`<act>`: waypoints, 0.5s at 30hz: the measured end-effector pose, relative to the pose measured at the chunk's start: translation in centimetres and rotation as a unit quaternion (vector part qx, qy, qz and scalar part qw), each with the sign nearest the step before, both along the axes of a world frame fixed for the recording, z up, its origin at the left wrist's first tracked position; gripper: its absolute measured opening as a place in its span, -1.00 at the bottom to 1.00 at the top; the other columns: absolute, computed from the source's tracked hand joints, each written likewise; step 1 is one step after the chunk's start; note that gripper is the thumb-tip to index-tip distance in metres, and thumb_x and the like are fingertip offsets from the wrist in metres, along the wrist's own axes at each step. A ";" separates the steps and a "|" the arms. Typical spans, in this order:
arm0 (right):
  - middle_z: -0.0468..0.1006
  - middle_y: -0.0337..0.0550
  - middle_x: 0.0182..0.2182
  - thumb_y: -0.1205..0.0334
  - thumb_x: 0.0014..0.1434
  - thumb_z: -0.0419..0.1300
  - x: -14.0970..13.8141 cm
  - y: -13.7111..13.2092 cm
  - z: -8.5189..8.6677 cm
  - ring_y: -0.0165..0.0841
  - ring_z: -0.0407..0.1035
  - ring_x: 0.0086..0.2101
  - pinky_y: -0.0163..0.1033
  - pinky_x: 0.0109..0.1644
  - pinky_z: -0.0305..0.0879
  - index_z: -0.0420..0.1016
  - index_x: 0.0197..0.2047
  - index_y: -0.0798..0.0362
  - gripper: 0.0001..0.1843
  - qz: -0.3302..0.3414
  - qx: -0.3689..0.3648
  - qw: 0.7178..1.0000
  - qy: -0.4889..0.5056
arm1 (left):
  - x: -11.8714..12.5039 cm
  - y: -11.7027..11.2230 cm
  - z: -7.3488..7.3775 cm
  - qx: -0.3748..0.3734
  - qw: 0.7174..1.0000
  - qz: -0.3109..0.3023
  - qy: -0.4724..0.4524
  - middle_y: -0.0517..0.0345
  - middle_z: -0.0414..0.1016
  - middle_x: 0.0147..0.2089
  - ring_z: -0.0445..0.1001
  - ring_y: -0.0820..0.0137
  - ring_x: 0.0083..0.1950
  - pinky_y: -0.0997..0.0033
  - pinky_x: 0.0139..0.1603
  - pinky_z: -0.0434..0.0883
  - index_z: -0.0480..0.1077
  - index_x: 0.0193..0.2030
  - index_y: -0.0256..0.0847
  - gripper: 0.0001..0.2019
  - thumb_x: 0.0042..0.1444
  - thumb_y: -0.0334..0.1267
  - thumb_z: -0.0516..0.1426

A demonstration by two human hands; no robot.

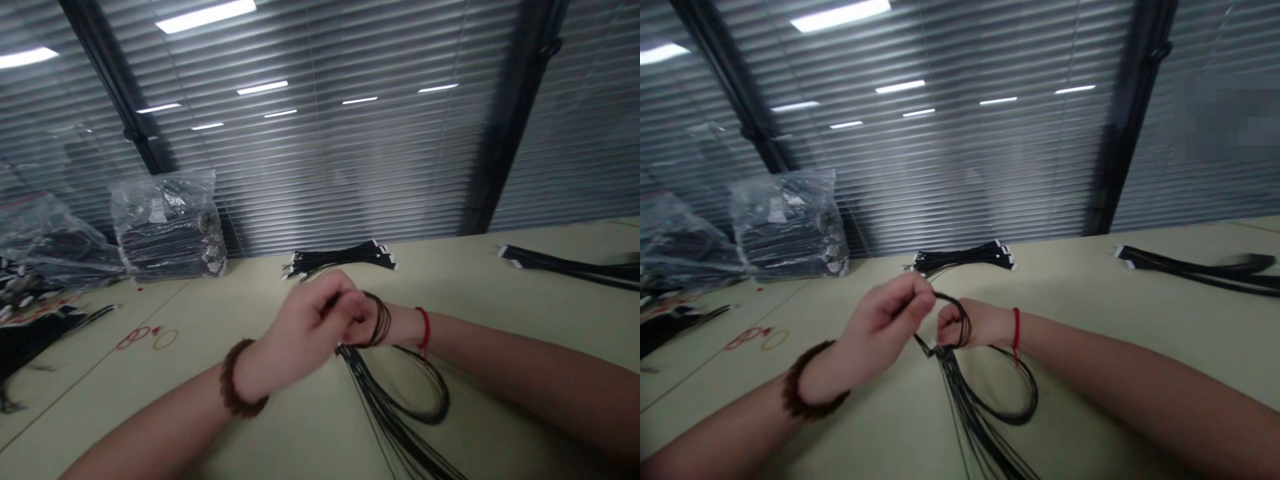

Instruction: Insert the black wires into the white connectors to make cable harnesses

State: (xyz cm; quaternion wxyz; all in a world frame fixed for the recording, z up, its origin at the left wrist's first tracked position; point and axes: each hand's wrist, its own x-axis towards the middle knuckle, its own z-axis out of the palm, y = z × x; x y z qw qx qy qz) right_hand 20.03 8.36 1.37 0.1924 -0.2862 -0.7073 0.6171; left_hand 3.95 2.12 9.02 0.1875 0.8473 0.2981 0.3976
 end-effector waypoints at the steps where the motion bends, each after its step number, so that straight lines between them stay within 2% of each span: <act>1: 0.28 -0.34 -0.54 0.26 0.20 0.12 -0.2 -0.6 0.2 -0.62 0.16 -0.59 -0.50 -0.58 0.14 0.33 -0.36 0.22 -0.82 0.007 0.000 1.000 0.003 | -0.3 1.2 0.0 -0.025 0.998 0.040 -0.040 0.32 0.16 -0.56 0.15 0.55 -0.56 0.54 -0.55 0.16 0.21 -0.45 -0.21 -0.78 0.20 -0.23 -0.03; 4: 0.19 -0.40 -0.62 0.27 0.20 0.13 -0.4 -1.8 1.2 -0.66 0.03 -0.67 -0.54 -0.66 -0.01 0.30 -0.40 0.21 -0.81 0.025 -0.017 0.999 0.010 | -0.5 4.3 -1.5 -0.112 0.986 0.110 -0.056 0.39 0.04 -0.61 0.05 0.56 -0.65 0.54 -0.63 0.10 0.15 -0.43 -0.18 -0.74 0.20 -0.10 -0.08; 7: 0.14 -0.43 -0.65 0.26 0.21 0.11 -0.3 -2.1 1.9 -0.67 -0.01 -0.69 -0.54 -0.68 -0.06 0.28 -0.40 0.20 -0.79 0.019 -0.033 0.999 0.023 | -0.4 6.4 -3.4 -0.135 0.983 0.124 -0.018 0.39 0.02 -0.64 0.04 0.56 -0.68 0.54 -0.66 0.09 0.15 -0.48 -0.19 -0.71 0.20 -0.09 -0.09; 9: 0.12 -0.43 -0.65 0.24 0.22 0.10 -0.1 -1.6 1.7 -0.67 -0.03 -0.70 -0.54 -0.69 -0.08 0.28 -0.40 0.20 -0.78 0.008 -0.040 0.999 0.021 | -0.7 7.0 -3.7 -0.130 0.982 0.138 0.015 0.37 0.05 -0.64 0.08 0.54 -0.67 0.52 -0.65 0.13 0.18 -0.49 -0.20 -0.71 0.20 -0.12 -0.10; 12: 0.15 -0.41 -0.63 0.21 0.24 0.07 0.1 -0.1 0.9 -0.67 -0.03 -0.69 -0.53 -0.68 -0.06 0.29 -0.38 0.20 -0.76 -0.006 -0.049 0.999 -0.003 | -1.6 6.0 -2.5 -0.078 0.981 0.168 0.058 0.21 0.28 -0.51 0.27 0.44 -0.50 0.45 -0.51 0.27 0.27 -0.40 -0.23 -0.75 0.22 -0.20 -0.11; 14: 0.21 -0.38 -0.60 0.18 0.25 0.06 0.2 1.3 0.4 -0.66 0.03 -0.67 -0.52 -0.66 0.01 0.31 -0.35 0.21 -0.76 -0.017 -0.050 0.998 -0.021 | -1.9 3.7 -1.4 -0.023 0.978 0.186 0.096 0.03 0.40 -0.28 0.35 0.29 -0.25 0.35 -0.34 0.31 0.34 -0.27 -0.27 -0.86 0.13 -0.24 0.05; 15: 0.24 -0.36 -0.57 0.17 0.25 0.06 0.3 2.0 0.2 -0.65 0.07 -0.65 -0.52 -0.64 0.05 0.32 -0.33 0.21 -0.76 -0.023 -0.048 0.998 -0.029 | -1.9 2.0 -1.1 0.016 0.969 0.213 0.127 -0.07 0.41 -0.24 0.34 0.21 -0.19 0.30 -0.33 0.30 0.36 -0.25 -0.32 -0.86 0.09 -0.29 0.09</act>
